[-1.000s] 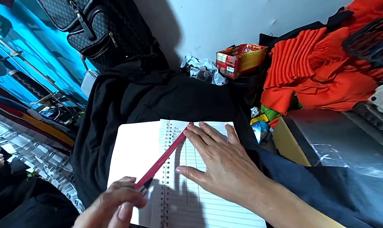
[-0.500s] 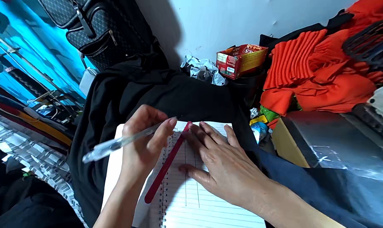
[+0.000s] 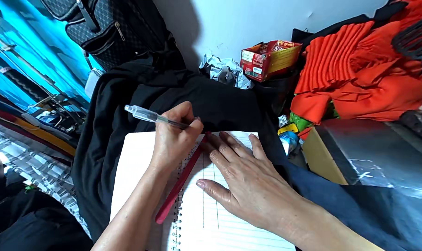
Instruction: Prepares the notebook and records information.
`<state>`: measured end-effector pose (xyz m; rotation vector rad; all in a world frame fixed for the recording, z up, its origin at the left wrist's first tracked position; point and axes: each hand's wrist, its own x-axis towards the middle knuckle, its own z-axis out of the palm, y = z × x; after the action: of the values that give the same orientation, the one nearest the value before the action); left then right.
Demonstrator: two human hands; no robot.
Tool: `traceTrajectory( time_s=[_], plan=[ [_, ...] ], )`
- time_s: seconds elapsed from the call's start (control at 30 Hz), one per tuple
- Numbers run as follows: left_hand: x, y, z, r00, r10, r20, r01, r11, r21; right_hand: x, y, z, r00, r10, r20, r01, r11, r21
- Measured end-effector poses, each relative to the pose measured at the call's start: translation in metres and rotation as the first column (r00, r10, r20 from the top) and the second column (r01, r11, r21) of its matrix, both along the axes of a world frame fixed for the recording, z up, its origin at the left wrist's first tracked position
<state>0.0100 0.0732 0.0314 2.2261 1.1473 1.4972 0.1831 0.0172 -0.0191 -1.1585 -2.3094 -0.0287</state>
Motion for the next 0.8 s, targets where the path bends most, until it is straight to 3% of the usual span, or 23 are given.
traceTrajectory(
  time_s=[0.5,0.8],
  plan=[
    [0.003,0.0025,-0.0026,0.997,0.032,-0.064,-0.029,0.998,0.047,0.0004,-0.0002,0.0013,1.0,0.001,0.019,0.0,1.0,-0.018],
    [0.0009,-0.0016,-0.0018,1.0,0.01,-0.012,-0.01,1.0,0.014,0.0008,-0.0008,0.0024,1.0,0.002,0.022,-0.001,1.0,-0.029]
  ],
)
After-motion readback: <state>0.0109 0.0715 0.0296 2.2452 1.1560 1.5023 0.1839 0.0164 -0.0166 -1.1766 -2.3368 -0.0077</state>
